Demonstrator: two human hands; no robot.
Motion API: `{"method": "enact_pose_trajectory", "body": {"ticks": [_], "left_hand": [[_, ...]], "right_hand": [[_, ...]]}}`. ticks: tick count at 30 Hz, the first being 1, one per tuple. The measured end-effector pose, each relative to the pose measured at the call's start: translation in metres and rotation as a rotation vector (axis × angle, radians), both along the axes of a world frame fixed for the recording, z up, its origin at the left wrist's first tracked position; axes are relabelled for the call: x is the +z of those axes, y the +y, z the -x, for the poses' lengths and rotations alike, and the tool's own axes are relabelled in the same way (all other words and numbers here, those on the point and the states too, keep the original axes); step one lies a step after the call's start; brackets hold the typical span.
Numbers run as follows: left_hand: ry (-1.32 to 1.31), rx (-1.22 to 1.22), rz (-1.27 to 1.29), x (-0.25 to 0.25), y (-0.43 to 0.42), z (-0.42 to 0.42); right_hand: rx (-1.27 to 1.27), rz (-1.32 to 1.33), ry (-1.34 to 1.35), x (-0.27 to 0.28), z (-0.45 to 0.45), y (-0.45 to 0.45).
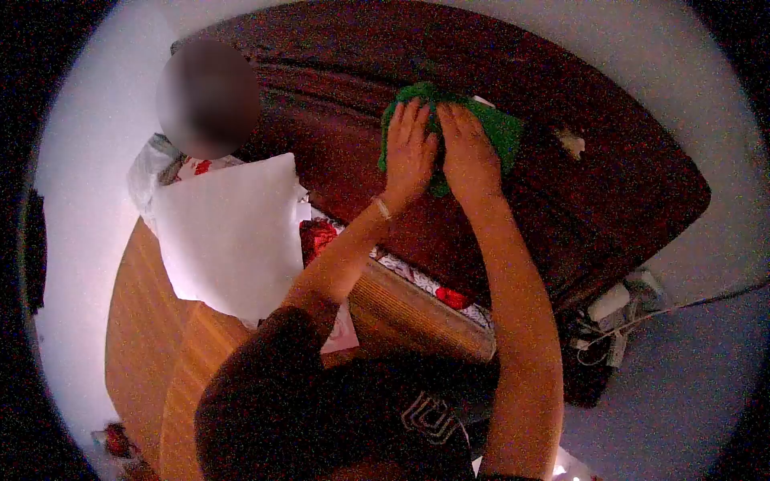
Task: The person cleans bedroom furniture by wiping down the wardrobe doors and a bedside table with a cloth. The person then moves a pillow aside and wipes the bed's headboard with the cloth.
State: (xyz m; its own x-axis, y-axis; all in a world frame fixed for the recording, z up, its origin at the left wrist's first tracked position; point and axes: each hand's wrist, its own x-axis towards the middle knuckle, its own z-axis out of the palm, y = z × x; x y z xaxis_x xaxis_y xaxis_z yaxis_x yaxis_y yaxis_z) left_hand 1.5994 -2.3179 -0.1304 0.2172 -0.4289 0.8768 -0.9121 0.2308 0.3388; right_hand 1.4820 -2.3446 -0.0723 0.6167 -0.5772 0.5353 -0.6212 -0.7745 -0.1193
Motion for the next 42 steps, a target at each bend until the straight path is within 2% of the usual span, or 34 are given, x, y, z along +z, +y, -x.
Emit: {"method": "enact_pose_trajectory", "body": {"ticks": [3,6,7,9,16,18,21,23,26,29,31,33,36,38,42], "left_hand": [[-0.032,0.005,0.029,0.013,-0.012,-0.002],[-0.293,0.008,0.099,0.018,-0.02,-0.026],[-0.287,0.012,0.098,0.018,-0.021,-0.037],[-0.415,-0.052,0.04,0.017,-0.027,-0.062],[-0.385,0.099,0.042,0.016,-0.036,-0.18],[-0.419,0.233,0.005,0.011,-0.038,-0.218],[-0.319,0.268,-0.006,0.002,-0.037,-0.266],[-0.361,0.243,0.009,-0.008,-0.048,-0.305],[-0.279,0.208,-0.019,0.001,-0.039,-0.318],[-0.23,0.21,0.011,0.001,-0.039,-0.313],[-0.01,0.311,0.018,0.002,-0.041,-0.292],[-0.031,0.255,0.075,0.001,-0.042,-0.282],[-0.207,0.311,0.098,0.002,-0.036,-0.257],[-0.229,0.277,0.097,0.01,-0.036,-0.23],[-0.249,0.208,0.13,0.013,-0.035,-0.154]], "right_hand": [[-0.039,0.009,-0.006,-0.004,-0.001,-0.003],[-0.034,0.154,-0.08,-0.012,-0.005,-0.001],[-0.03,0.154,-0.074,-0.016,-0.005,-0.001],[-0.035,0.216,0.032,-0.023,-0.009,-0.004],[0.18,0.189,0.133,-0.013,-0.115,-0.028],[0.195,0.197,0.182,-0.013,-0.154,-0.033],[0.278,0.111,0.1,-0.014,-0.213,-0.041],[0.265,0.221,0.07,-0.013,-0.241,-0.045],[0.268,0.136,0.016,-0.011,-0.262,-0.043],[0.228,0.139,0.044,-0.006,-0.263,-0.034],[0.206,0.096,-0.029,-0.018,-0.27,-0.035],[0.179,0.056,-0.099,-0.019,-0.261,-0.034],[0.166,0.205,-0.006,-0.021,-0.232,-0.028],[0.155,0.049,-0.019,-0.017,-0.206,-0.027],[0.11,0.081,-0.071,-0.02,-0.134,-0.019]]}}
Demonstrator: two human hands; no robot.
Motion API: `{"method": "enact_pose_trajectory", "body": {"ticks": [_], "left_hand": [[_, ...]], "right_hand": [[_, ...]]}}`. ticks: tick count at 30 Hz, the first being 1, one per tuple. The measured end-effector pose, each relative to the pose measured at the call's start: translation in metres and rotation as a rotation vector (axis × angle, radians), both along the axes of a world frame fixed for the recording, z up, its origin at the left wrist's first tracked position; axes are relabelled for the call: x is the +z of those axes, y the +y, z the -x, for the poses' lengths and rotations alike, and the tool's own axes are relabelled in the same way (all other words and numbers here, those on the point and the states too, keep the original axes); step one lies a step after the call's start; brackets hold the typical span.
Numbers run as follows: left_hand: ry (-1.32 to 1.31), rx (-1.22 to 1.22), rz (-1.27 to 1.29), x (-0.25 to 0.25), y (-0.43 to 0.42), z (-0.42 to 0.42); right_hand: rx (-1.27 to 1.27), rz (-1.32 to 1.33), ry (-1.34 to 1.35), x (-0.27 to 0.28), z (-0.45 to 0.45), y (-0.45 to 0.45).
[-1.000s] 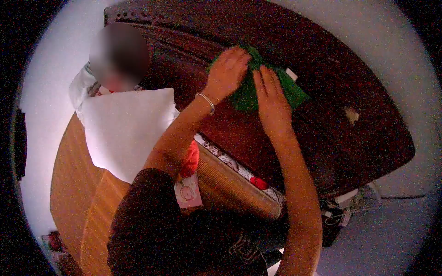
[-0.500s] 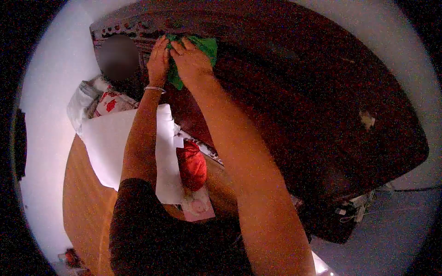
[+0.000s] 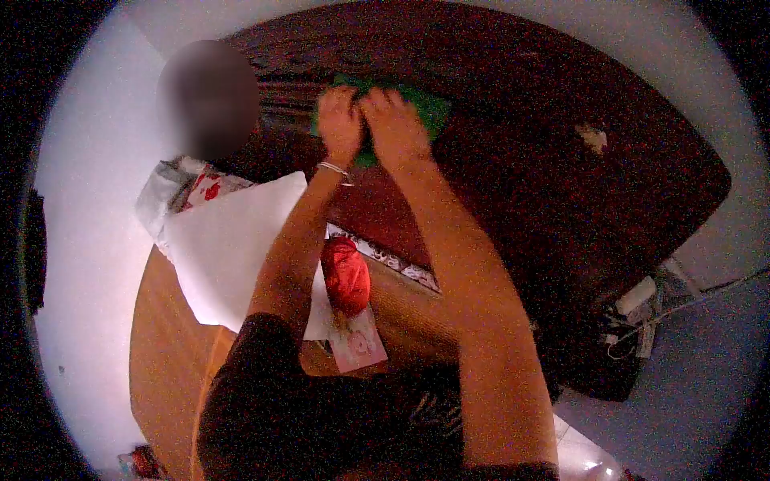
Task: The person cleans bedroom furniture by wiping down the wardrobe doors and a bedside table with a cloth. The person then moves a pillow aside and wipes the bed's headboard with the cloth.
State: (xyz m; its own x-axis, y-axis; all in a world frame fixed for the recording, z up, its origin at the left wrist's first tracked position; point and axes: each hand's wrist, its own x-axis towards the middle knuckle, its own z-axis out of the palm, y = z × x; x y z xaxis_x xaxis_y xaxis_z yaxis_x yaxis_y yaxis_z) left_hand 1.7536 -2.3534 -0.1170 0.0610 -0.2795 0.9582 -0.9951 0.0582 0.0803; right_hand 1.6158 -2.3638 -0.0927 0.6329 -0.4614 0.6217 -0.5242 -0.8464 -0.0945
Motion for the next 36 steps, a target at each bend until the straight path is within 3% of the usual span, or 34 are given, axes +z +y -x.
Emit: {"method": "enact_pose_trajectory", "body": {"ticks": [7,11,15,20,26,27,29,31,32,33,34,36], "left_hand": [[0.033,-0.295,-0.025,-0.005,0.01,0.165],[0.017,-0.271,-0.025,-0.018,0.004,0.223],[-0.025,-0.123,-0.063,-0.038,-0.006,0.254],[0.009,-0.118,-0.123,-0.03,-0.004,0.261],[0.015,-0.063,-0.117,-0.024,0.007,0.263],[0.051,-0.098,-0.066,-0.017,0.007,0.263],[0.09,-0.159,0.005,0.011,0.0,0.273],[0.08,-0.446,0.232,0.062,-0.008,0.305],[0.065,-0.46,0.276,0.095,-0.01,0.326],[0.017,-0.545,0.229,0.125,-0.011,0.341],[-0.014,-0.746,0.363,0.143,-0.03,0.359],[-0.23,-0.674,0.346,0.165,-0.053,0.389]], "right_hand": [[-0.25,0.115,0.05,-0.01,0.16,0.01],[-0.248,0.19,0.1,-0.022,0.221,0.013],[-0.228,0.159,0.045,-0.028,0.246,0.013],[-0.207,0.037,0.034,-0.019,0.247,0.012],[-0.107,0.11,-0.023,-0.017,0.253,0.007],[-0.119,0.129,-0.013,-0.006,0.258,0.006],[-0.052,-0.19,-0.29,0.028,0.276,0.009],[-0.057,-0.033,-0.383,0.065,0.309,0.002],[-0.176,0.33,-0.384,0.087,0.326,0.006],[-0.28,0.425,-0.356,0.106,0.347,0.007],[-0.39,0.503,-0.332,0.12,0.365,0.0],[-0.503,0.578,-0.29,0.122,0.392,-0.021]]}}
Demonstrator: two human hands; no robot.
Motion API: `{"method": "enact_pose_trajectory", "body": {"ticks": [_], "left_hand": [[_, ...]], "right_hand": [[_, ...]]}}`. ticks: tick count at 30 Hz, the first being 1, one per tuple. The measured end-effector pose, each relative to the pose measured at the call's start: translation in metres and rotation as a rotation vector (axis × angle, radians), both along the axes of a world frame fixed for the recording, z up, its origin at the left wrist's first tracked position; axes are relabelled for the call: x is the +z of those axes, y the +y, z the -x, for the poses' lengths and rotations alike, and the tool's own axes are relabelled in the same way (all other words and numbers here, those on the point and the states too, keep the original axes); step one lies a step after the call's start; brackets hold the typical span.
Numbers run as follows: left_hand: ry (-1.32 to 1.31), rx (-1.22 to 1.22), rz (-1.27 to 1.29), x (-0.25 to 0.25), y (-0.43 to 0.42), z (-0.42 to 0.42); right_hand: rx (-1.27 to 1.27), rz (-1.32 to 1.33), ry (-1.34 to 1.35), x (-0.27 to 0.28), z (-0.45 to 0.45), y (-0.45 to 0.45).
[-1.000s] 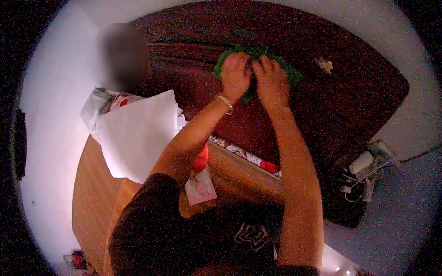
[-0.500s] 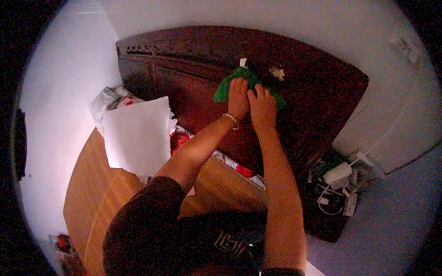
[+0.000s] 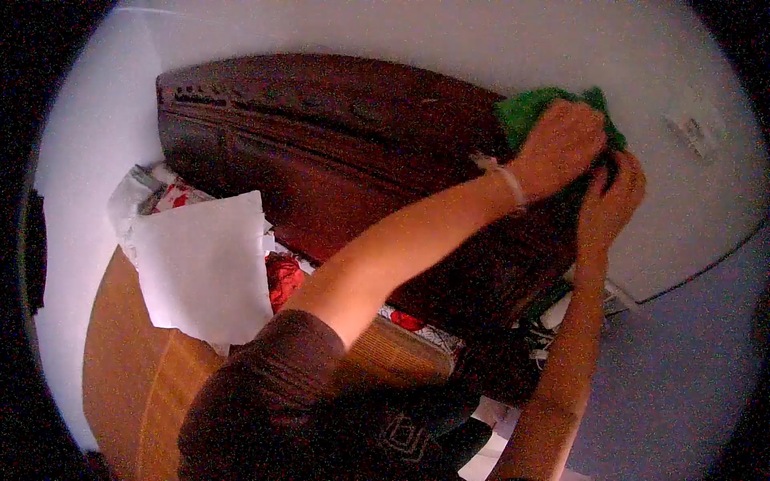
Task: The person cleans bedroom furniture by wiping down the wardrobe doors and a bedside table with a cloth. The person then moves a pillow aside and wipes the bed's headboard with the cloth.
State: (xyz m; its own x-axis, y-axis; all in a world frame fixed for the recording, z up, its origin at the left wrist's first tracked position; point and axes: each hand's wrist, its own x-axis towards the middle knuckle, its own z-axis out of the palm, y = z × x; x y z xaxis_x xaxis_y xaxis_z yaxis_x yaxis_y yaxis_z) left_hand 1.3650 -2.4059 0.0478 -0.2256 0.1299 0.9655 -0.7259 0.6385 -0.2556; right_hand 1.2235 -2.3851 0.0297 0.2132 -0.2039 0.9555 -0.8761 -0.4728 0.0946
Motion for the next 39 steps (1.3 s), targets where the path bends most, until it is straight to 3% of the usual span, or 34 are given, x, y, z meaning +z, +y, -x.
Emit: {"method": "enact_pose_trajectory", "body": {"ticks": [1,3,5,7,12,14,23,27,30,33,36,38,39], "left_hand": [[0.014,0.0,-0.003,-0.007,-0.014,0.012],[0.019,0.113,-0.334,-0.017,-0.023,0.016],[0.034,0.099,-0.284,-0.017,-0.027,-0.01],[0.047,0.081,-0.252,-0.021,-0.028,-0.041],[-0.044,0.068,-0.445,-0.027,-0.019,-0.166],[-0.025,0.135,-0.409,-0.034,-0.016,-0.219],[0.037,0.524,-0.191,-0.058,-0.023,-0.411],[0.051,0.481,-0.204,-0.052,-0.016,-0.465],[0.049,0.583,-0.032,-0.052,-0.021,-0.503],[0.107,0.571,-0.188,-0.056,-0.023,-0.539],[0.131,0.621,-0.252,-0.054,-0.023,-0.579],[0.141,0.676,-0.31,-0.056,-0.025,-0.609],[0.185,0.558,-0.357,-0.057,-0.028,-0.618]], "right_hand": [[-0.058,-0.089,-0.078,-0.006,0.007,-0.016],[-0.109,-0.165,-0.151,-0.015,-0.006,-0.031],[-0.312,-0.104,-0.049,-0.017,-0.027,-0.035],[-0.281,-0.07,0.013,-0.016,-0.052,-0.041],[-0.182,-0.126,0.132,-0.018,-0.156,-0.054],[-0.114,-0.019,0.17,-0.022,-0.216,-0.048],[0.021,-0.076,0.289,-0.014,-0.41,-0.051],[0.057,-0.06,0.357,-0.008,-0.461,-0.055],[0.106,0.069,0.365,-0.005,-0.496,-0.06],[0.129,-0.049,0.419,0.002,-0.526,-0.056],[0.169,0.096,0.39,0.006,-0.558,-0.058],[-0.051,-0.101,0.703,0.01,-0.586,-0.06],[-0.05,-0.106,0.694,0.011,-0.597,-0.061]]}}
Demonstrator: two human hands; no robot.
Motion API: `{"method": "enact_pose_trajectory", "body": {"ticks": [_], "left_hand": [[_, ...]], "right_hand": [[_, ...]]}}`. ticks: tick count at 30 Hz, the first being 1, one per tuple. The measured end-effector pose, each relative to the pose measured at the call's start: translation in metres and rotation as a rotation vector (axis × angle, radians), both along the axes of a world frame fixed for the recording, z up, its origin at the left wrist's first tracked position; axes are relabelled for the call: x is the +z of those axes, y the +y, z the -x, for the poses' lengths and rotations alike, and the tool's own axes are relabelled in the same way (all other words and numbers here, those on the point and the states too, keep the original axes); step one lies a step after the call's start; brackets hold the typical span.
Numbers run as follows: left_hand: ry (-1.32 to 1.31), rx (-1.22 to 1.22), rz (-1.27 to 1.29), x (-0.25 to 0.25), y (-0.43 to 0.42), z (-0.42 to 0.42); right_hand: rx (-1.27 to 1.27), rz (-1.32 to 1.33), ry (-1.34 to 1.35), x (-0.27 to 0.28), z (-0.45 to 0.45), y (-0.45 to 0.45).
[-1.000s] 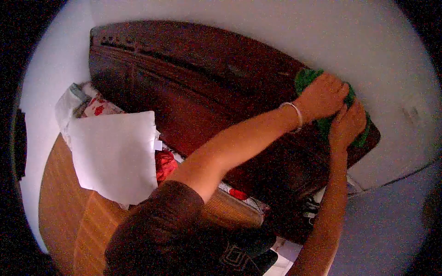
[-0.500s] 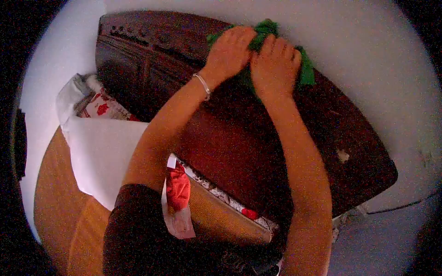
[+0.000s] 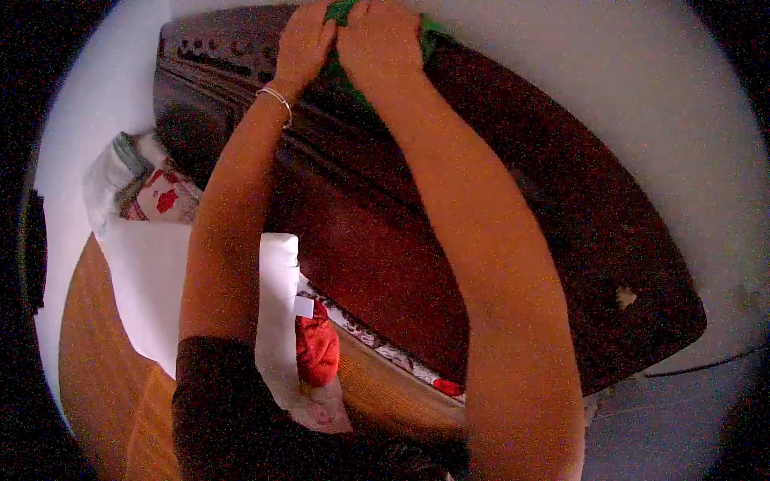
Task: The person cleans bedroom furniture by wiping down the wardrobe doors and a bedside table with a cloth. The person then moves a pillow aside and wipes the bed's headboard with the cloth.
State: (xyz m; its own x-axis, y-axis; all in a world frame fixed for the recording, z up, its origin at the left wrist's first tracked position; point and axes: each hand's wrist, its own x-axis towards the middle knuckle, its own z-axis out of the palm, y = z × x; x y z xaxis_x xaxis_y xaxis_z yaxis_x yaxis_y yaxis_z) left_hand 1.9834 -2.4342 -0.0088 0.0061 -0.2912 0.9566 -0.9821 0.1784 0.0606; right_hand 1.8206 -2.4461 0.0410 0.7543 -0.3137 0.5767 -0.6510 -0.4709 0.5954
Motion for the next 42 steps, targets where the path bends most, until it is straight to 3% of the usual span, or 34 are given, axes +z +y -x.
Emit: {"method": "enact_pose_trajectory", "body": {"ticks": [2,3,5,7,8,10,11,16,20,22,25,29,34,38,40,42], "left_hand": [[0.053,-0.114,-0.028,-0.002,-0.001,-0.007],[-0.063,0.005,0.027,0.001,0.0,-0.004],[-0.2,0.105,0.078,0.002,0.004,0.007],[-0.29,0.206,0.125,0.003,0.004,0.013],[-0.279,0.226,0.077,-0.001,0.003,0.012],[-0.152,0.201,-0.022,0.002,0.01,0.031],[-0.034,0.149,-0.079,0.004,0.02,0.048],[0.034,0.067,-0.132,-0.003,0.039,0.1],[0.05,0.041,-0.162,-0.005,0.038,0.163],[0.037,0.028,-0.161,-0.012,0.043,0.193],[-0.07,0.063,-0.077,-0.02,0.037,0.261],[-0.123,-0.05,-0.046,-0.018,0.031,0.354],[-0.13,-0.176,-0.095,0.001,0.047,0.467],[-0.258,-0.244,-0.07,0.021,0.042,0.53],[-0.23,-0.345,-0.281,0.04,0.042,0.557],[-0.199,-0.43,-0.281,0.055,0.029,0.585]], "right_hand": [[-0.031,-0.251,-0.164,0.001,-0.016,0.002],[-0.038,-0.258,-0.19,0.0,-0.017,-0.002],[0.264,0.012,-0.336,-0.012,-0.01,-0.006],[0.226,0.038,-0.301,-0.018,-0.005,-0.009],[0.2,0.054,-0.238,-0.017,-0.003,-0.006],[0.169,-0.196,-0.327,-0.012,0.006,0.007],[0.155,-0.174,-0.281,-0.012,0.014,0.012],[0.084,-0.106,-0.282,-0.019,0.053,0.021],[0.012,-0.046,-0.231,-0.031,0.116,0.035],[0.264,-0.256,-0.49,-0.045,0.144,0.024],[0.292,-0.169,-0.495,-0.047,0.23,0.042],[0.082,0.062,-0.376,-0.046,0.333,0.046],[-0.096,-0.033,-0.397,-0.036,0.45,0.056],[-0.034,-0.048,-0.45,-0.023,0.533,0.07],[-0.14,-0.217,-0.464,-0.007,0.566,0.068],[-0.09,-0.2,-0.553,0.01,0.589,0.064]]}}
